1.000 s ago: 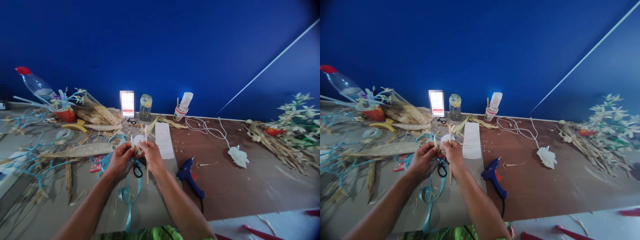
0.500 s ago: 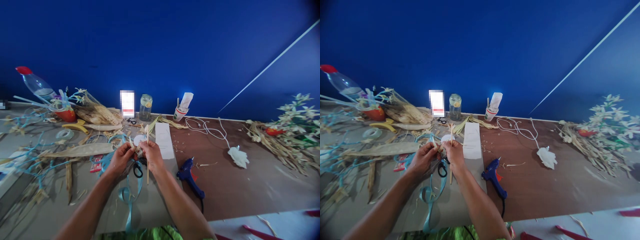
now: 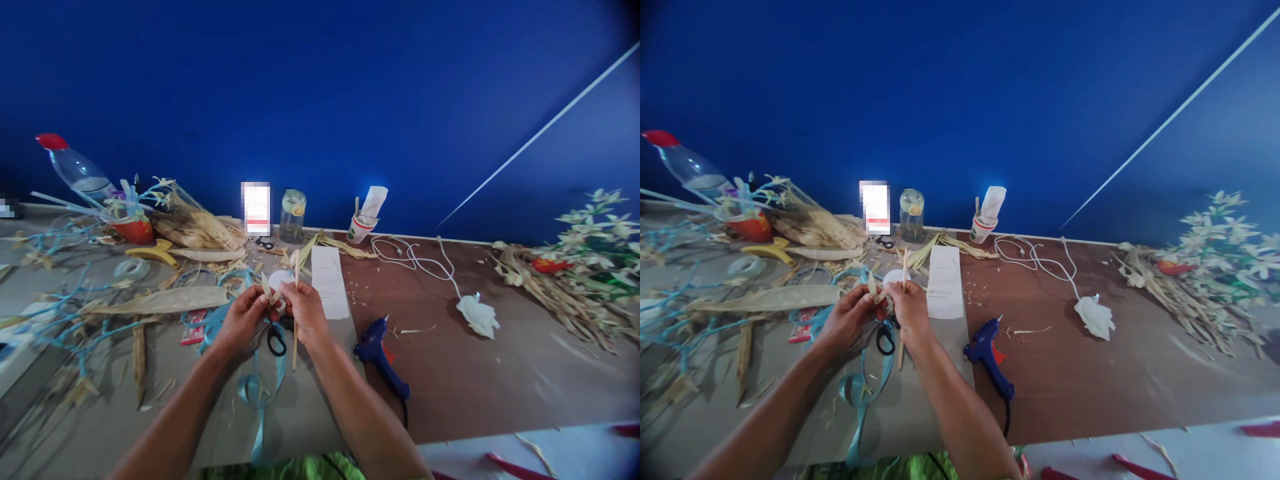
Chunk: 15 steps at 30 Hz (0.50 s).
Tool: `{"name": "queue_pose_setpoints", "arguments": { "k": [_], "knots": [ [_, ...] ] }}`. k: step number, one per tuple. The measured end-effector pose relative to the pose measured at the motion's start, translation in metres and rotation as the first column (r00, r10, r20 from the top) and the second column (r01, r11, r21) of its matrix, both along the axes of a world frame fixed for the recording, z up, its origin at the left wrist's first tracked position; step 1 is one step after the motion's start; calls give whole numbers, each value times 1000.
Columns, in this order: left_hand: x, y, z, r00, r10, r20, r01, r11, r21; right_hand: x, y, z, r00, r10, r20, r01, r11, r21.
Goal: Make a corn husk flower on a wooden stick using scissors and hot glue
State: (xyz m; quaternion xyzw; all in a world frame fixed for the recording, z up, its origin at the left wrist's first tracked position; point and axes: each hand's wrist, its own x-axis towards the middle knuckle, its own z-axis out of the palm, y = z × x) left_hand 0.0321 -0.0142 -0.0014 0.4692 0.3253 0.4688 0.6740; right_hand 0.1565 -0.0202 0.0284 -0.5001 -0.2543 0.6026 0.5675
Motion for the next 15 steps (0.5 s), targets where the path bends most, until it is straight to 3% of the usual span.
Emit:
{"name": "queue_pose_setpoints", "arguments": {
  "k": [3,7,11,15],
  "knots": [
    [0,-1,4,998,-25,62,25,1000,-3,-1,-1,2,1000,0,-25,0,1000,-1],
    [0,-2,9,992,-60,110,71,992,-102,2,-1,6,999,-20,-27,20,1000,1],
    [-3,-2,13,983,-138,118,162,960,-228,5,-1,6,988,-81,128,76,996,44],
    [-4,-1,15,981,-134,138,168,948,-269,5,-2,4,964,-77,253,53,994,100]
  ]
}}
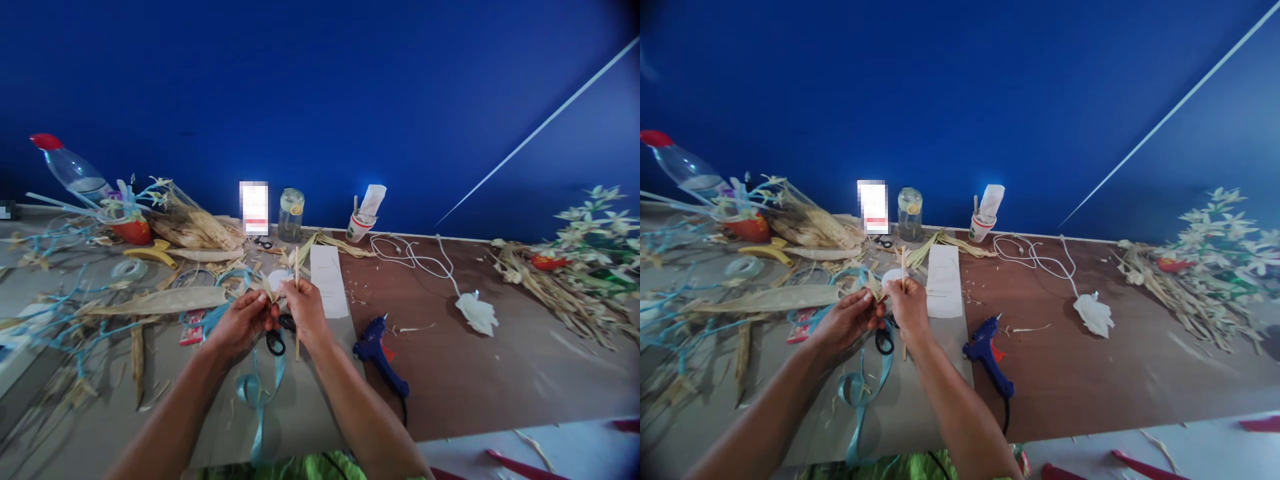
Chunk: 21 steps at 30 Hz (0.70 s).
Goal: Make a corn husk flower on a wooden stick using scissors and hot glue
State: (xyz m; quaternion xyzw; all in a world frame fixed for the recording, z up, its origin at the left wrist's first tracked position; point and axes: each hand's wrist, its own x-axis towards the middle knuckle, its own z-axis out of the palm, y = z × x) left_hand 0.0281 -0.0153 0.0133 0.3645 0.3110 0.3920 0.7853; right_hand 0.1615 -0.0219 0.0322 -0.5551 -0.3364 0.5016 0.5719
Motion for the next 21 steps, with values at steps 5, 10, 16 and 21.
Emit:
{"name": "queue_pose_setpoints", "arguments": {
  "k": [5,10,16,21],
  "knots": [
    [0,1,-1,1000,-20,2,20,1000,-15,-1,-2,3,998,15,53,-17,999,32],
    [-1,1,-1,999,-42,-6,41,999,-23,-1,-3,6,995,5,98,-10,999,50],
    [-1,0,0,999,-37,-5,37,999,-39,-3,-4,5,990,2,138,-11,998,67],
    [-1,1,0,999,-51,-5,50,998,-46,-3,-5,3,989,22,144,-32,997,72]
  ]
}}
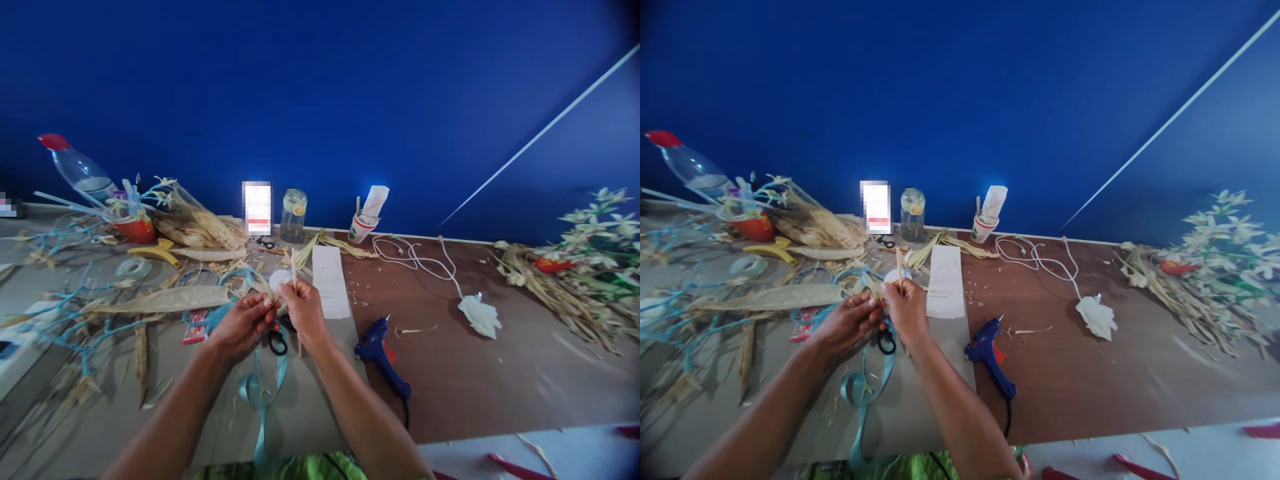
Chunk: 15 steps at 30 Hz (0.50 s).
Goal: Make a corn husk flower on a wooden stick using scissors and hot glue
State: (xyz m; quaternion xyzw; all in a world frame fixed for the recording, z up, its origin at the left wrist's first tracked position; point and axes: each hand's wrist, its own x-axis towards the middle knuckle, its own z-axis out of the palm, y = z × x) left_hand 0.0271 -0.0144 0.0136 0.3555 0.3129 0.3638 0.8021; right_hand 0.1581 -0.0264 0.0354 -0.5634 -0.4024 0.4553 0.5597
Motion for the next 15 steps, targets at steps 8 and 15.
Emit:
{"name": "queue_pose_setpoints", "arguments": {
  "k": [8,15],
  "knots": [
    [-2,1,-2,1000,-16,3,16,1000,-2,-1,-2,3,999,29,-14,-30,999,-17],
    [-3,2,2,999,-34,-38,33,999,-5,-1,-2,1,995,77,-67,-78,997,-13]
  ]
}}
